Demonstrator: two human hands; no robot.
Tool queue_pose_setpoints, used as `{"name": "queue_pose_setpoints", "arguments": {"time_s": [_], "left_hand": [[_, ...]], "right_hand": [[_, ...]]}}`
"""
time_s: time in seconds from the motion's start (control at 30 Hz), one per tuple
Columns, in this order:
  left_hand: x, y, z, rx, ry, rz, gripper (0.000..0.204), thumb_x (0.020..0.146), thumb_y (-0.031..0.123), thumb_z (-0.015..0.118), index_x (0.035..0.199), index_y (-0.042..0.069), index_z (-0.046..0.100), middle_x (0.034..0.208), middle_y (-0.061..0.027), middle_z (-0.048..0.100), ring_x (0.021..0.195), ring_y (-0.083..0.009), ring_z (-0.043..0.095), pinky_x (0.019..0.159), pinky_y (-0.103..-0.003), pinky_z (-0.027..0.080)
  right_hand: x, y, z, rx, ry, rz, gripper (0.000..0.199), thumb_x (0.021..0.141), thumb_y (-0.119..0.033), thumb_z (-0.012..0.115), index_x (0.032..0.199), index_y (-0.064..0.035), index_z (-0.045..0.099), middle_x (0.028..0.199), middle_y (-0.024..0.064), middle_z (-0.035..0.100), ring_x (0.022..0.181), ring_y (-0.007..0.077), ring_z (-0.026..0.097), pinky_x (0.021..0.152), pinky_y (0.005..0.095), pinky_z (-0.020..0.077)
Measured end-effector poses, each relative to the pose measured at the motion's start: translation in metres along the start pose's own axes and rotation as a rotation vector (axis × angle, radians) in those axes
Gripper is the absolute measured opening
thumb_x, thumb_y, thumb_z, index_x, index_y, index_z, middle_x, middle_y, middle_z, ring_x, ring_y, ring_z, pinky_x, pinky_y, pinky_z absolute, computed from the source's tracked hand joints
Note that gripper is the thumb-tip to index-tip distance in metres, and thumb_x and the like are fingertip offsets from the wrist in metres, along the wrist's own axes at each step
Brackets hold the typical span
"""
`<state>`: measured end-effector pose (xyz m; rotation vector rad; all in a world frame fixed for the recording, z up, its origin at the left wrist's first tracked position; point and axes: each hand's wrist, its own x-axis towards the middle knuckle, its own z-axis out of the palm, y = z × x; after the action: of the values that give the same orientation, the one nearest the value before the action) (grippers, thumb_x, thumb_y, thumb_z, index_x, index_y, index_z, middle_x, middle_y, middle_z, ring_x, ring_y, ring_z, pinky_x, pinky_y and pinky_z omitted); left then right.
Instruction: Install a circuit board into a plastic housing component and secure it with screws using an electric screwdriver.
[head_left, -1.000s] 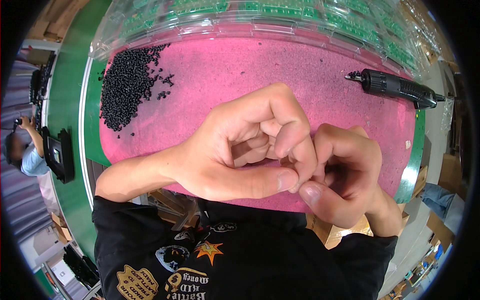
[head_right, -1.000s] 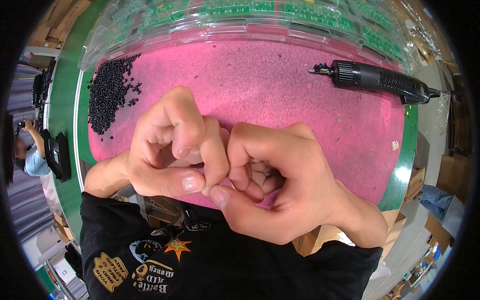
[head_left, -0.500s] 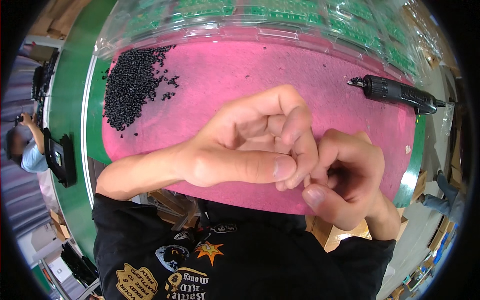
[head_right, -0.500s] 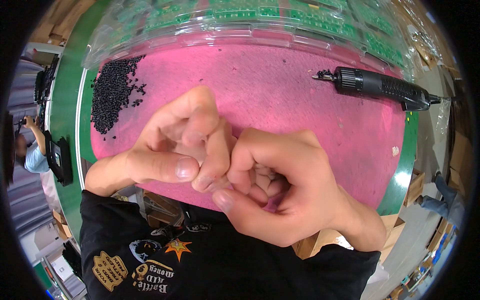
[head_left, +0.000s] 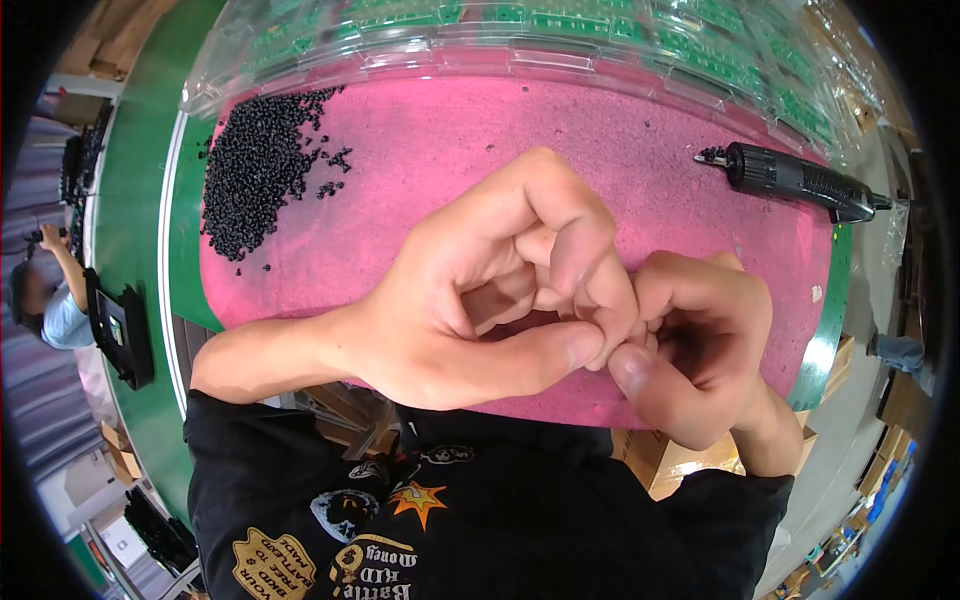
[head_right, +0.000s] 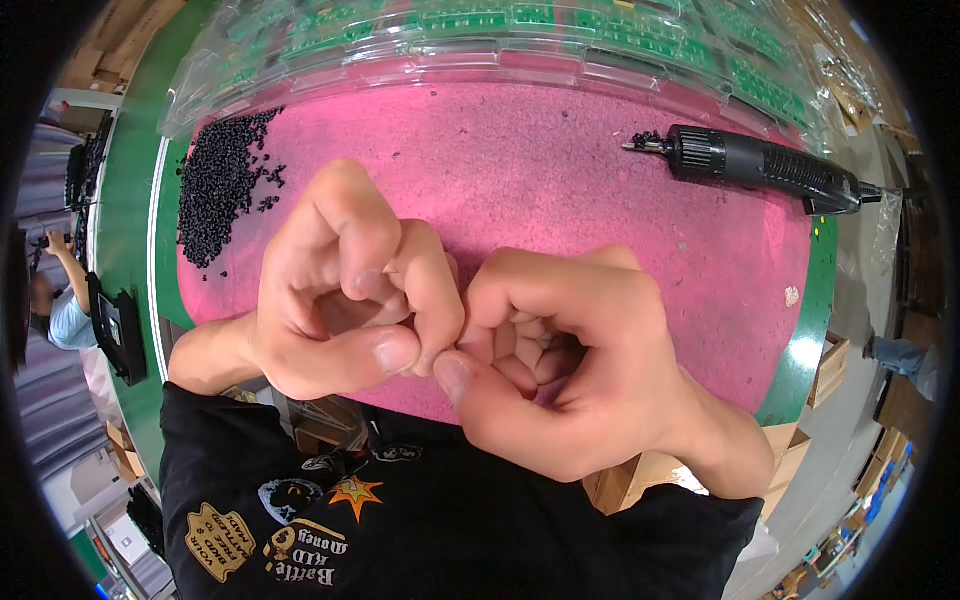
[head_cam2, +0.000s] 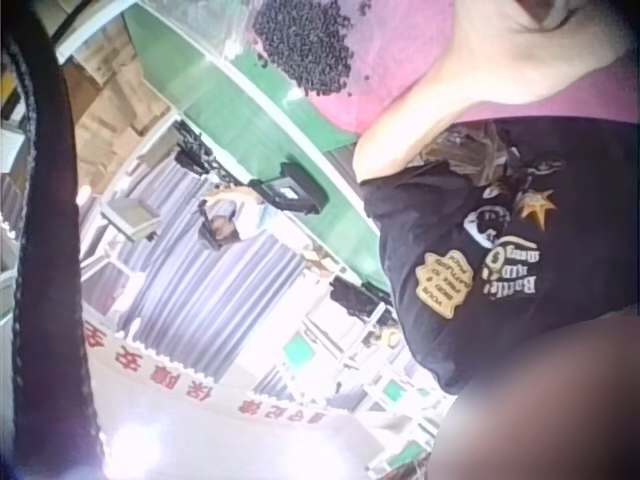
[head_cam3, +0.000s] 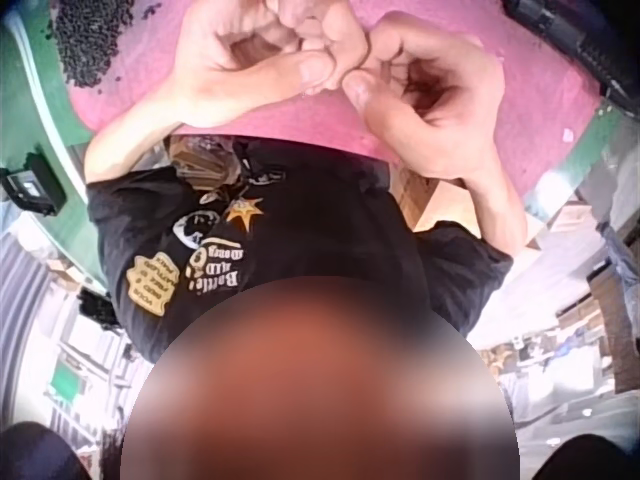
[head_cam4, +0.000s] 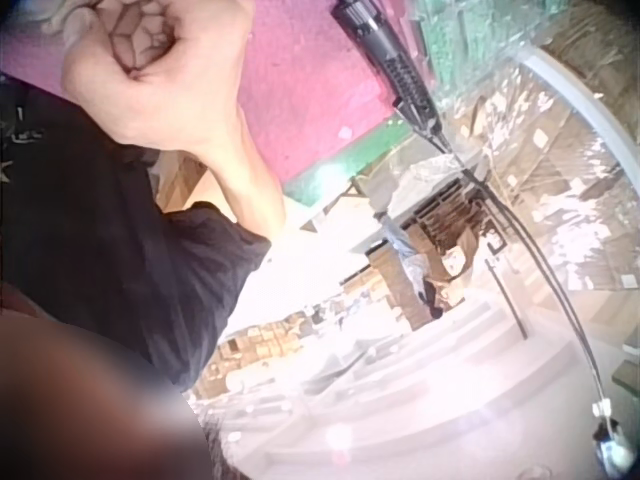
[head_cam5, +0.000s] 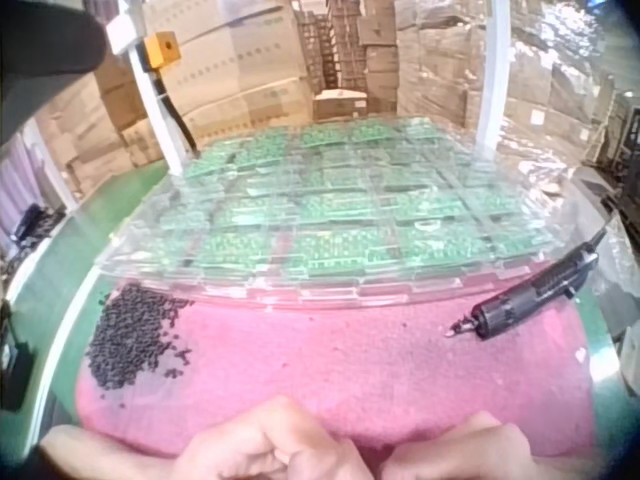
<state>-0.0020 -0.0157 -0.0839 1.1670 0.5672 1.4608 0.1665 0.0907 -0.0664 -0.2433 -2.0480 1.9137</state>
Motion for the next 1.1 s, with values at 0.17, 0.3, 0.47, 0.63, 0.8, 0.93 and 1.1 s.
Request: {"name": "queue_pose_setpoints", "arguments": {"time_s": [0.17,0.3,0.47,0.63,0.8,0.93,1.1], "left_hand": [[-0.0011,-0.0016,0.0027,0.138,-0.001,0.067,0.036,0.081,-0.015,0.052,0.097,0.008,0.028,0.086,-0.0233,0.057,0.067,-0.0168,0.056,0.058,-0.026,0.046],[-0.0010,-0.0050,0.0000,0.238,-0.029,0.139,0.037,0.081,-0.015,0.053,0.096,0.007,0.028,0.086,-0.0239,0.056,0.065,-0.0177,0.057,0.056,-0.028,0.047],[-0.0019,-0.0018,-0.0010,0.312,-0.039,0.157,0.036,0.082,-0.015,0.053,0.096,0.007,0.028,0.086,-0.0237,0.056,0.065,-0.0178,0.058,0.056,-0.029,0.048],[-0.0050,-0.0034,-0.0041,0.567,-0.023,0.197,0.035,0.082,-0.014,0.057,0.094,0.006,0.031,0.089,-0.0230,0.058,0.065,-0.0174,0.057,0.054,-0.029,0.047],[-0.0083,0.0018,-0.0054,0.629,-0.052,0.152,0.033,0.082,-0.015,0.058,0.091,0.005,0.033,0.090,-0.0233,0.058,0.067,-0.0193,0.059,0.056,-0.029,0.049],[-0.0072,-0.0016,-0.0011,0.583,0.007,0.184,0.032,0.082,-0.015,0.057,0.091,0.004,0.033,0.089,-0.0239,0.058,0.069,-0.0203,0.062,0.057,-0.030,0.051],[-0.0066,-0.0032,0.0002,0.569,0.003,0.177,0.032,0.083,-0.014,0.058,0.090,0.004,0.033,0.088,-0.0240,0.058,0.069,-0.0201,0.062,0.057,-0.030,0.051]], "right_hand": [[-0.0007,0.0007,0.0001,-0.031,0.024,-0.016,0.016,0.072,0.003,0.068,0.067,-0.0037,0.054,0.047,-0.0071,0.042,0.040,-0.0027,0.034,0.038,0.0194,0.0214],[-0.0001,0.0015,0.0006,-0.096,0.045,-0.056,0.015,0.070,0.003,0.068,0.067,-0.0031,0.054,0.048,-0.0067,0.044,0.041,-0.0027,0.037,0.039,0.0181,0.0243],[0.0025,0.0004,0.0004,-0.122,0.044,-0.066,0.015,0.069,0.003,0.068,0.068,-0.0027,0.054,0.048,-0.0061,0.045,0.041,-0.0027,0.038,0.039,0.0173,0.0263],[0.0026,0.0023,0.0010,-0.161,0.067,-0.007,0.015,0.069,0.002,0.067,0.068,-0.0024,0.053,0.048,-0.0054,0.043,0.043,-0.0022,0.039,0.041,0.0168,0.0292],[0.0026,0.0006,0.0031,-0.209,0.083,0.019,0.015,0.068,0.002,0.066,0.068,-0.0025,0.052,0.047,-0.0047,0.041,0.043,-0.0014,0.040,0.042,0.0171,0.0312],[0.0035,-0.0015,0.0032,-0.236,0.081,0.005,0.015,0.068,0.003,0.066,0.067,-0.0023,0.052,0.047,-0.0041,0.042,0.044,-0.0007,0.041,0.042,0.0176,0.0332],[0.0020,-0.0020,0.0015,-0.217,0.078,0.022,0.014,0.068,0.003,0.065,0.067,-0.0021,0.052,0.047,-0.0033,0.044,0.043,0.0000,0.043,0.042,0.0179,0.0348]]}}
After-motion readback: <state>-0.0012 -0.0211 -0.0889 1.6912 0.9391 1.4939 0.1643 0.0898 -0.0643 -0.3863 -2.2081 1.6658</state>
